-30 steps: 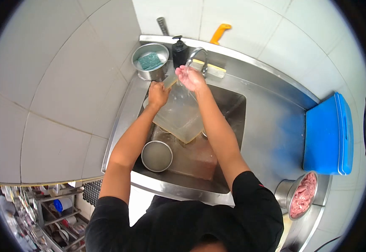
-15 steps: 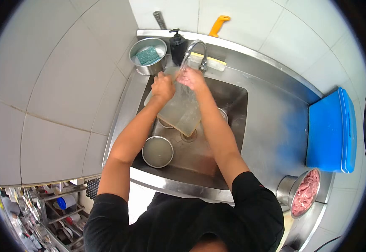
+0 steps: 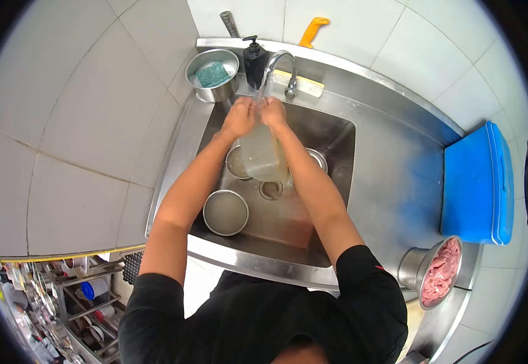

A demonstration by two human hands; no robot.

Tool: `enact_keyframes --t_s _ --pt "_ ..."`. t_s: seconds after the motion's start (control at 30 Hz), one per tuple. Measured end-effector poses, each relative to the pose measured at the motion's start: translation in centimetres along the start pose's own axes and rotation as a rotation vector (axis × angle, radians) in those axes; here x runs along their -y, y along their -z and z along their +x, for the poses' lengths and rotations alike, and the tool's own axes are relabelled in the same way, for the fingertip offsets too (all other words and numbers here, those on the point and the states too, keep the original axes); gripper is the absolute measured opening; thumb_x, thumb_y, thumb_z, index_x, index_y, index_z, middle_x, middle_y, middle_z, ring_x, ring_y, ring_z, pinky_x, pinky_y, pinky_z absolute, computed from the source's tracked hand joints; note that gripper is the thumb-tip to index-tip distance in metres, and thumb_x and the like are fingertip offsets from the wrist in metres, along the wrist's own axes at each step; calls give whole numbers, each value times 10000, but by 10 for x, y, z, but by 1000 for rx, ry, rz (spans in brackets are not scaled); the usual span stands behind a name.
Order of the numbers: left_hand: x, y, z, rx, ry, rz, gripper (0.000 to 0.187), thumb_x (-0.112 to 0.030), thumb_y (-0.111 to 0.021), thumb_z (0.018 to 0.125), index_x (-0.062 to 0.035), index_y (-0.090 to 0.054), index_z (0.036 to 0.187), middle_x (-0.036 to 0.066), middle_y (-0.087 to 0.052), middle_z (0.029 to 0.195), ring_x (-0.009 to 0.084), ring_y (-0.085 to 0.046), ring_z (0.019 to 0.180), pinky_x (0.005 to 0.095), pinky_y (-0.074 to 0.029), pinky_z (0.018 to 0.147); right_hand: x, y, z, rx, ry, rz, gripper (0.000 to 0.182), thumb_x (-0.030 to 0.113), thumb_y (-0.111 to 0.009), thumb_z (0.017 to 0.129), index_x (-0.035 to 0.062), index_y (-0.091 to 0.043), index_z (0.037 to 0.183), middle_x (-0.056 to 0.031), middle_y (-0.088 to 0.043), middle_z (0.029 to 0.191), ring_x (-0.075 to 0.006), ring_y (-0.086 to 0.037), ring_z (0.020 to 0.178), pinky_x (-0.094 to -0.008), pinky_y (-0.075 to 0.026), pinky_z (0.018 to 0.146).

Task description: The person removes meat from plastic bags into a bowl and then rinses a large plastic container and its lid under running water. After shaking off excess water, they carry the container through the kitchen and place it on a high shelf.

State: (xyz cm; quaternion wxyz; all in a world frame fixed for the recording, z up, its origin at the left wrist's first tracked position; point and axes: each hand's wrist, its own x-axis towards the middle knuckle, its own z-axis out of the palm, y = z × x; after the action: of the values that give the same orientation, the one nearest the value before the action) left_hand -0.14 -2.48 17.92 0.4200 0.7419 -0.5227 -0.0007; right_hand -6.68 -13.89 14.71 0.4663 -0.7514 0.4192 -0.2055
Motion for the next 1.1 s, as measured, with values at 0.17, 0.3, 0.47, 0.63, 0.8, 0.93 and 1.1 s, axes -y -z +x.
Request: enact_keyframes --t_s 0.17,0.3,0.47,0.63,0.8,0.93,1.1 --pt "17 -3 14 193 260 -84 337 -139 -465 852 11 -530 1146 269 -549 1124 395 -494 1113 405 -394 946 14 3 -7 79 29 -22 333 328 -506 878 13 -612 899 -203 -638 853 -354 -612 845 -415 -473 746" --pt "44 -23 8 154 140 321 521 -303 -497 859 -19 -427 1289 298 -495 1208 422 -475 1142 398 -367 987 2 -11 19 206 -46 559 170 142 -541 864 -23 -581 874 -156 -609 698 -268 -622 604 -361 -499 520" --pt "19 -2 -34 123 540 83 780 -522 -498 836 36 -308 1346 321 -459 1240 401 -438 1198 393 -349 1005 5 -8 23 267 -166 753 41 -11 -555 824 -29 -526 800 -109 -566 683 -208 -582 529 -339 -515 454" --pt "23 -10 -43 189 740 -7 815 -557 -481 835 47 -277 1343 325 -497 1186 424 -463 1165 407 -375 979 -18 -25 9 280 -56 816 86 22 -532 857 8 -523 942 -85 -583 781 -206 -614 662 -350 -526 546" --pt "29 -47 -28 175 670 51 592 -479 -421 877 -20 -409 1252 310 -544 1117 443 -514 1073 466 -392 940 -36 -19 -38 178 -201 918 228 107 -432 936 13 -437 1143 -103 -562 1012 -214 -611 824 -382 -528 680" --pt "46 -74 -10 281 669 86 529 -430 -400 888 -69 -406 1274 267 -551 1148 439 -519 1072 486 -378 950 -57 -10 -28 269 -442 927 228 156 -396 949 1 -457 1105 -120 -574 985 -266 -614 817 -416 -529 691" --pt "24 -46 5 436 312 46 578 -433 -393 880 -105 -371 1356 244 -446 1300 376 -374 1257 422 -371 987 -51 -13 -1 153 -320 1211 128 82 -409 908 0 -505 881 -124 -559 815 -252 -592 714 -418 -515 567"
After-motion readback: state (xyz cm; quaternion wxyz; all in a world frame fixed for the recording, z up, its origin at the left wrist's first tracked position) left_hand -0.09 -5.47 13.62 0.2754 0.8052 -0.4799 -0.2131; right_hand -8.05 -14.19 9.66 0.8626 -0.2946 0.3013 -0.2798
